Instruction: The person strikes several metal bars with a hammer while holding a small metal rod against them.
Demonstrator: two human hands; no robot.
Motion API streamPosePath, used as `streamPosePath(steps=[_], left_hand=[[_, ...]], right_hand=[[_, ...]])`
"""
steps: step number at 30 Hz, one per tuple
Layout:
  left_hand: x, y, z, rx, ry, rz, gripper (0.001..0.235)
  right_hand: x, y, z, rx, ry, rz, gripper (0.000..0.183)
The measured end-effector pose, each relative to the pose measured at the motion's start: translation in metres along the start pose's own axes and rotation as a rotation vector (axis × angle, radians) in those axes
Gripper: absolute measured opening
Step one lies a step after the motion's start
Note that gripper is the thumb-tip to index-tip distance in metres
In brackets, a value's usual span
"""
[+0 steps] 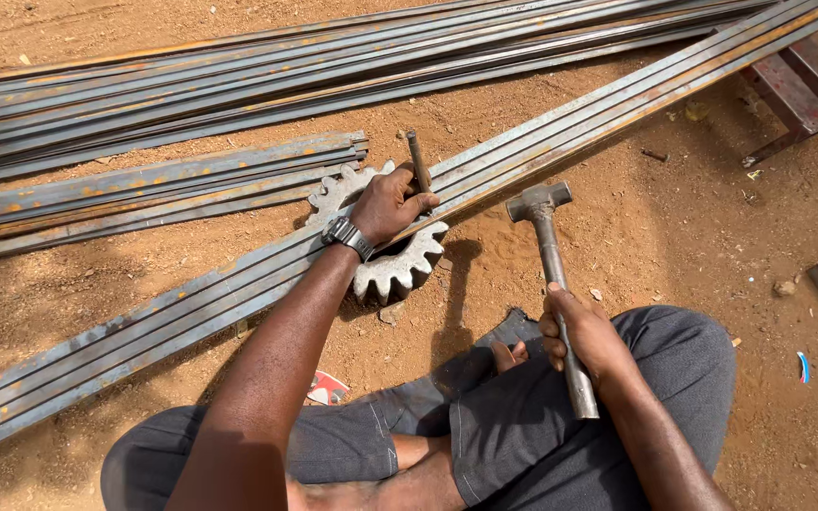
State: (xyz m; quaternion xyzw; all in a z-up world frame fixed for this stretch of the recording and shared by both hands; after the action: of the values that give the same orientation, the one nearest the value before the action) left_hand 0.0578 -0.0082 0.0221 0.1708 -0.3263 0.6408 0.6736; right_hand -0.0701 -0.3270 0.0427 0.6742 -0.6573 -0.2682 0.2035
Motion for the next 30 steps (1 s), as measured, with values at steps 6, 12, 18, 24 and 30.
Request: streamPosePath(steps=[6, 12, 18, 24, 30], left_hand=[[0.002, -0.001, 0.006, -0.048, -0.013, 0.025, 0.032], [-0.002, 0.000, 0.003, -0.062, -0.080, 0.033, 0.032], [-0.007, 0.001, 0.006, -0.178, -0.166, 0.059, 0.026], [-0.016, 0.001, 0.011, -0.178, -0.393, 0.042, 0.032], [-0.027, 0.005, 0.003, -0.220, -0.461, 0.020, 0.036]], right_hand=[[-0.005, -0.006, -0.003, -0.006, -0.055, -0.048, 0.032], [-0.004, -0.001, 0.003, -0.009, -0.040, -0.061, 0.030], [-0.008, 0.006, -0.007, 0.063, 0.079, -0.046, 0.035], [-0.023, 0.049, -0.051, 0.513, 0.161, -0.187, 0.030], [-0.024, 0.167, -0.161, 1.420, 0.155, -0.279, 0.033]])
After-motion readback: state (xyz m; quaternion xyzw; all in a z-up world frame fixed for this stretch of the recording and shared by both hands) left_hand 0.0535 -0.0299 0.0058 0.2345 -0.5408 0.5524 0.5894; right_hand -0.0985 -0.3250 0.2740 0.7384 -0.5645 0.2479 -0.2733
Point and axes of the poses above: each hand's wrist, its own y-axis away from the middle knuckle, its own x-axis out of the back of the hand, z = x × y, the point moved 7 cm from there along -y, towards the middle knuckle, and after that the axes turned 14 degrees about -y, right-handed, at the moved point
